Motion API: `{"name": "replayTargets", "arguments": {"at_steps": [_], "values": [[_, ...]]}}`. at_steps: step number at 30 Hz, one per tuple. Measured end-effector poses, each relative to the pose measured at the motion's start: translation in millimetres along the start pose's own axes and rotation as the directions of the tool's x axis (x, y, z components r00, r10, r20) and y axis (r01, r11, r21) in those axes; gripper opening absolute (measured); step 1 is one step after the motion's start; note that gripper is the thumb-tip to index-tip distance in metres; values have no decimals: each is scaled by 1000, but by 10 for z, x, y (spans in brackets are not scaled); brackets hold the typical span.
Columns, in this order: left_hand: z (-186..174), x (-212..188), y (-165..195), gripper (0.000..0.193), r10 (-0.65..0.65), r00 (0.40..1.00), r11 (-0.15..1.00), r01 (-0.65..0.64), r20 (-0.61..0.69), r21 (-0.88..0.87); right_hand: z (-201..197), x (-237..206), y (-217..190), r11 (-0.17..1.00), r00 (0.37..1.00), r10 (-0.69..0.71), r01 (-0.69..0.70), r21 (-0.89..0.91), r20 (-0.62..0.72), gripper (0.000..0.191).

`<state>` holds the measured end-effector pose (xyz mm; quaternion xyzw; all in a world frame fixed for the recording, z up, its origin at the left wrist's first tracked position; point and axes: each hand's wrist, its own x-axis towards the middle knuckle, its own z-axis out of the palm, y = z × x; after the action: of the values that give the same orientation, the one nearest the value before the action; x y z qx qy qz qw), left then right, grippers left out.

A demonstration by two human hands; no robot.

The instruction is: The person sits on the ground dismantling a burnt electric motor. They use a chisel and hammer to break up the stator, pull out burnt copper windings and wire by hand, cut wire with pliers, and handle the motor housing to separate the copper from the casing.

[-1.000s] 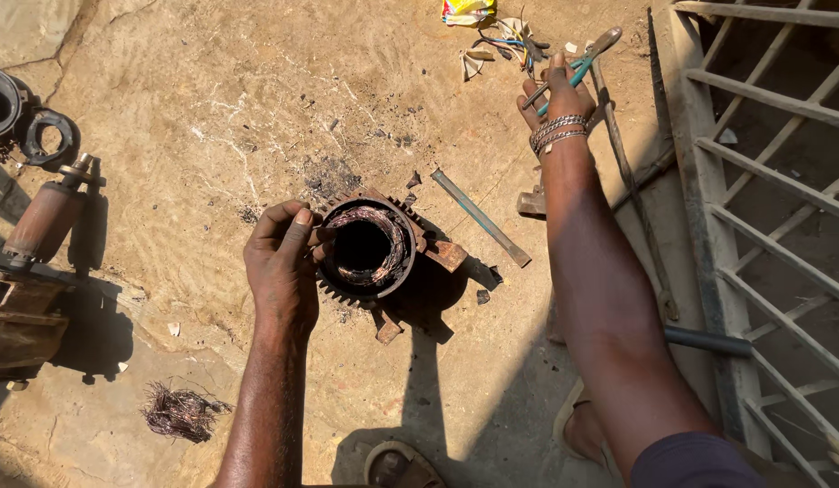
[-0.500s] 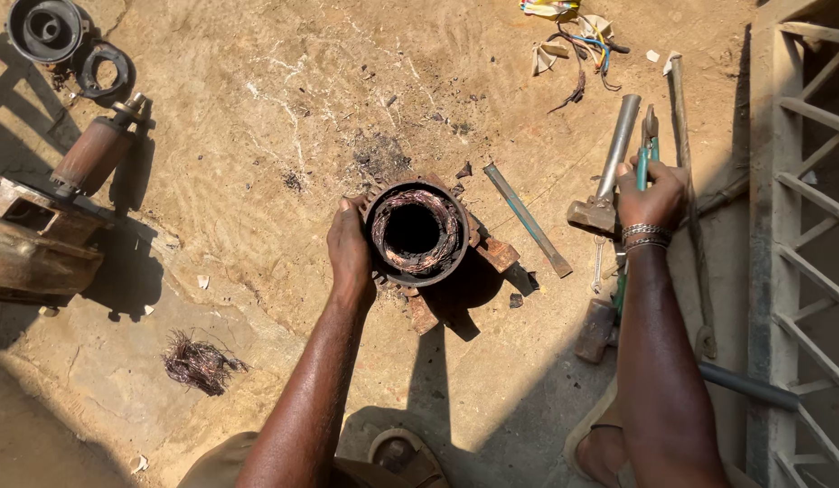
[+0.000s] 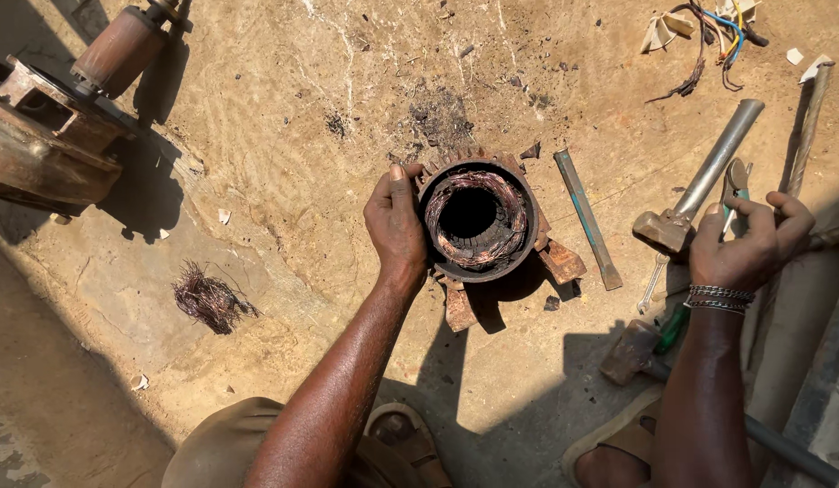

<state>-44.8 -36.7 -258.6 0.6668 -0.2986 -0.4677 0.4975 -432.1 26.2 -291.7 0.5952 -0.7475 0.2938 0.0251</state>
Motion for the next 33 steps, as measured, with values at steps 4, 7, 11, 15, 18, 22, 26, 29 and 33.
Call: {"name": "replayTargets", "arguments": {"at_steps": [4,7,11,15,18,22,26,29,33], "values": [[30,-39,107,40,143,989,984,-147,45,103,173,-45,-672,822,981,29,-134,553,194,13],[31,-78,196,37,171,981,942,-191,96,278,285,-267,-1246,543,933,-35,-282,791,357,20],[51,-81,242,35,333,930,875,-366,154,317,177,-263,-1659,444,909,149,-414,794,390,25],[59,-64,214,35,307,941,874,-338,143,349,-145,-10,-1838,803,907,-300,72,592,297,42],[55,-59,184,35,268,954,885,-298,132,359,-224,195,-1948,840,799,-480,300,453,362,38],[48,-56,167,34,291,946,880,-322,140,348,-141,346,-1888,799,773,-483,195,569,412,22],[56,-67,171,33,287,950,892,-313,125,326,21,300,-1707,579,841,-301,-214,787,450,20],[54,-64,181,33,267,955,892,-294,127,344,109,267,-1646,467,835,-193,-383,797,515,23],[44,-60,193,32,290,947,897,-318,135,307,95,246,-1713,641,863,-215,-228,733,457,29]]}}
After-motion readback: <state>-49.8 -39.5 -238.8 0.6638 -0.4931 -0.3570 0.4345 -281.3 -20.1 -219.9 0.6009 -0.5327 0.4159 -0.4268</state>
